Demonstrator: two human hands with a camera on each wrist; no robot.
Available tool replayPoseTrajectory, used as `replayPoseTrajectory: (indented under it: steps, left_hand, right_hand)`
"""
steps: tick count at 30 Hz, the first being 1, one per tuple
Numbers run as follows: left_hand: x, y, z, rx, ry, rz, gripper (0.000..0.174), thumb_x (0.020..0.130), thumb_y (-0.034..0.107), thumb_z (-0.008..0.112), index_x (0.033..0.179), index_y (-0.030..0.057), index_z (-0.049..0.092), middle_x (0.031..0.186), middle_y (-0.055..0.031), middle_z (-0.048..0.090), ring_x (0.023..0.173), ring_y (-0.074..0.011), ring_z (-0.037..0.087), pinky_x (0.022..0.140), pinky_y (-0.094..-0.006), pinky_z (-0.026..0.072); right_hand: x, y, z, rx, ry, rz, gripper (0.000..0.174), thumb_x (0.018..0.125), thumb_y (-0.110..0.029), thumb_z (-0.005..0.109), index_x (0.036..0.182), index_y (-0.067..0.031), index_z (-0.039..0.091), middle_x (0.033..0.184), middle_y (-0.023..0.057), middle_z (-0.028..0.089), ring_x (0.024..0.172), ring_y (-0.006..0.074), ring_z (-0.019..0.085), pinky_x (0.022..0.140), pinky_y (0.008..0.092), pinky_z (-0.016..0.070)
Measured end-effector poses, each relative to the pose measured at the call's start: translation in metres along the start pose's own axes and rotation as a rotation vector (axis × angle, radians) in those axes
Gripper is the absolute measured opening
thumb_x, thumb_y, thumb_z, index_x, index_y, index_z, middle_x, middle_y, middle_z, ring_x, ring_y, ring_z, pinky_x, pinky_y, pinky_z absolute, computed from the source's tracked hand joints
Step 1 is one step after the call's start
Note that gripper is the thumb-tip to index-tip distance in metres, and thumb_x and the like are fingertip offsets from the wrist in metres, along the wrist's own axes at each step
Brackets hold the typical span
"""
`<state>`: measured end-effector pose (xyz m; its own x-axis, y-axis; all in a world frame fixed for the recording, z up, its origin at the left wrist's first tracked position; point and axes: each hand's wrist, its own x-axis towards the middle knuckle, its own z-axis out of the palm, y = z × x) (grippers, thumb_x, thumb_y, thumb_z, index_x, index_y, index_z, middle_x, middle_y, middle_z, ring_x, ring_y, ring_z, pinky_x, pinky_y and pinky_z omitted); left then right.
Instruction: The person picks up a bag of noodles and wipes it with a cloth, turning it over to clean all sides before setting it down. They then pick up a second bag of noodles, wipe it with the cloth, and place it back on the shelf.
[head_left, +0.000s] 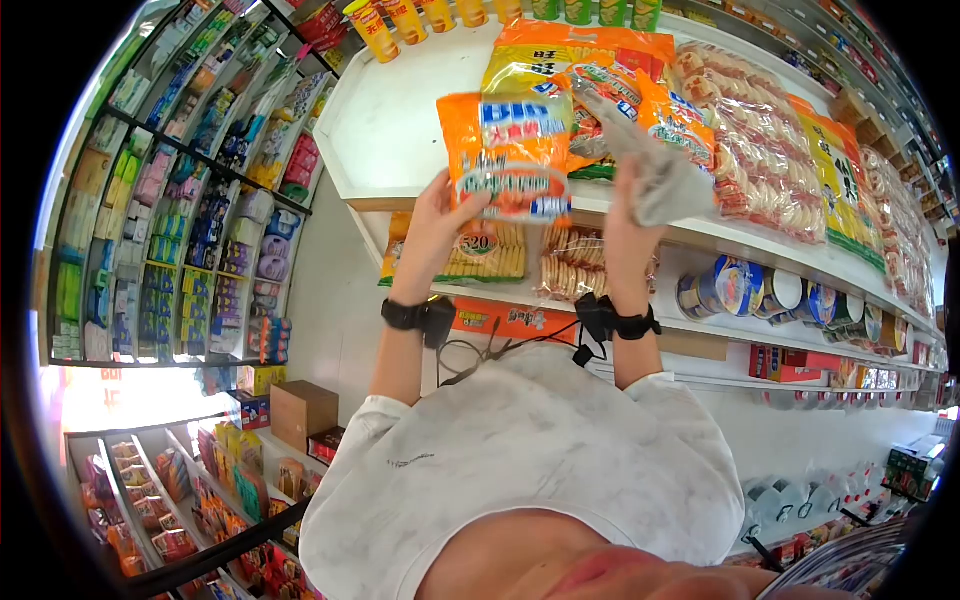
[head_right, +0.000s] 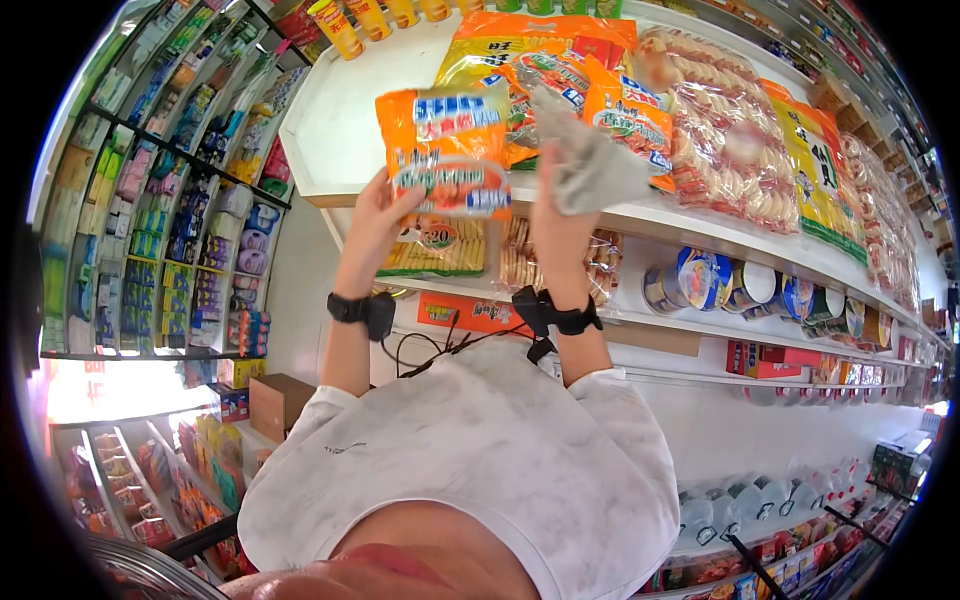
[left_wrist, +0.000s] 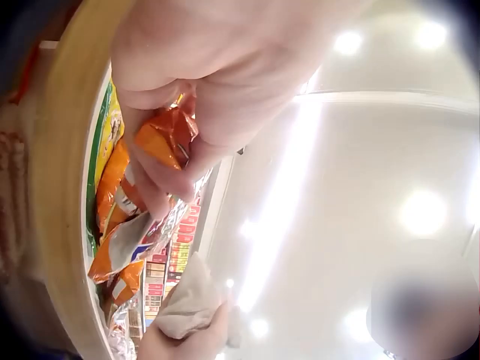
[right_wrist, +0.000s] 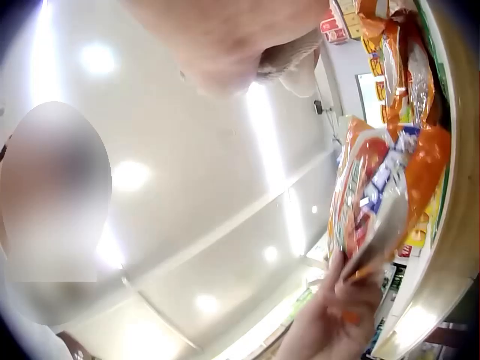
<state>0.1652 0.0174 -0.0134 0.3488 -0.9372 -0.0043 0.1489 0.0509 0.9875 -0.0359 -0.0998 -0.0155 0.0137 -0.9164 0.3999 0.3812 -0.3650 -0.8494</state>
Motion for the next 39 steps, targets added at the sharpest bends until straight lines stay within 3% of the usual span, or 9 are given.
replayPoseTrajectory:
  steps: [2, 5, 10, 14, 25, 26, 31, 33, 39]
  left_hand:
    - [0.027, 0.0, 0.003, -0.072, 0.032, -0.002, 0.059, 0.09, 0.015, 0.071, 0.138, -0.0036, 0.042, 0.112, -0.0136, 0.066, 0.094, -0.0143, 0.067, 0.068, -0.0245, 0.0576]
    - [0.061, -0.005, 0.003, 0.311, 0.209, 0.037, 0.065, 0.089, 0.018, 0.073, 0.139, -0.0067, 0.039, 0.114, -0.0202, 0.065, 0.092, -0.0187, 0.068, 0.068, -0.0276, 0.058]
    - [0.062, -0.037, -0.017, 0.917, 0.261, 0.378, 0.055, 0.09, 0.016, 0.069, 0.136, -0.0043, 0.046, 0.12, -0.0253, 0.059, 0.116, -0.0396, 0.056, 0.101, -0.0423, 0.0443]
    - [0.035, -0.033, -0.016, 1.009, 0.332, 0.495, 0.044, 0.09, 0.011, 0.066, 0.132, 0.0019, 0.054, 0.119, -0.0193, 0.061, 0.113, -0.0333, 0.059, 0.098, -0.0379, 0.0471]
    - [-0.107, 0.017, -0.046, 0.496, 0.642, 0.146, 0.028, 0.097, 0.008, 0.059, 0.124, 0.0006, 0.06, 0.11, -0.0096, 0.069, 0.105, -0.0172, 0.066, 0.092, -0.0301, 0.0509]
    - [-0.123, 0.018, -0.05, 0.474, 0.687, 0.14, 0.028, 0.098, 0.009, 0.059, 0.124, 0.0003, 0.06, 0.11, -0.0096, 0.069, 0.104, -0.0174, 0.066, 0.092, -0.0302, 0.051]
    - [-0.213, 0.029, -0.054, 0.329, 0.876, 0.15, 0.031, 0.1, 0.016, 0.057, 0.125, -0.0026, 0.059, 0.111, -0.0133, 0.067, 0.108, -0.0216, 0.064, 0.091, -0.0328, 0.0517]
    - [-0.247, 0.028, -0.049, 0.277, 0.88, 0.18, 0.032, 0.1, 0.018, 0.057, 0.124, -0.0027, 0.059, 0.113, -0.0141, 0.066, 0.103, -0.0202, 0.064, 0.089, -0.0328, 0.052]
    - [-0.363, 0.017, -0.026, 0.144, 1.011, 0.211, 0.03, 0.091, 0.011, 0.069, 0.118, -0.002, 0.064, 0.098, -0.004, 0.063, 0.086, -0.0072, 0.057, 0.072, -0.0227, 0.0506]
  right_hand:
    - [-0.004, 0.009, 0.022, 0.119, -0.288, 0.153, 0.045, 0.088, -0.013, 0.07, 0.129, -0.0013, 0.055, 0.125, 0.0113, 0.058, 0.11, 0.0232, 0.059, 0.097, 0.036, 0.0465]
    - [-0.001, 0.023, 0.033, -0.399, -0.606, -0.158, 0.062, 0.075, -0.009, 0.077, 0.133, -0.0036, 0.053, 0.14, 0.0162, 0.049, 0.128, 0.0296, 0.049, 0.109, 0.0418, 0.0386]
    - [0.003, 0.041, 0.04, -0.717, -0.771, -0.447, 0.069, 0.068, -0.012, 0.078, 0.133, -0.0072, 0.054, 0.15, 0.0188, 0.038, 0.141, 0.0338, 0.033, 0.119, 0.0467, 0.0244]
    - [0.008, 0.046, 0.045, -0.723, -0.808, -0.454, 0.067, 0.069, -0.012, 0.076, 0.132, -0.008, 0.055, 0.149, 0.0203, 0.039, 0.142, 0.0356, 0.032, 0.119, 0.0475, 0.0243]
    - [0.011, 0.053, 0.086, -0.539, -0.759, -0.369, 0.05, 0.074, -0.008, 0.071, 0.123, -0.005, 0.06, 0.13, 0.0247, 0.054, 0.129, 0.0428, 0.044, 0.113, 0.0495, 0.0309]
    - [0.006, 0.046, 0.089, -0.433, -0.725, -0.251, 0.034, 0.083, -0.009, 0.069, 0.116, -0.0006, 0.061, 0.114, 0.0173, 0.062, 0.111, 0.031, 0.057, 0.099, 0.0413, 0.043]
    - [-0.063, -0.004, 0.114, 0.046, -0.753, 0.589, 0.033, 0.098, -0.025, 0.063, 0.12, -0.0022, 0.058, 0.105, 0.0011, 0.06, 0.094, 0.0082, 0.052, 0.081, 0.0236, 0.0433]
    - [-0.101, -0.026, 0.129, 0.167, -0.888, 0.872, 0.039, 0.097, -0.028, 0.065, 0.125, -0.0037, 0.057, 0.105, 0.0001, 0.059, 0.097, 0.0089, 0.053, 0.084, 0.0241, 0.0434]
    - [-0.229, -0.085, 0.152, 0.349, -1.608, 0.935, 0.053, 0.093, -0.03, 0.068, 0.135, -0.0014, 0.051, 0.123, 0.0034, 0.061, 0.114, 0.0112, 0.054, 0.097, 0.0285, 0.0436]
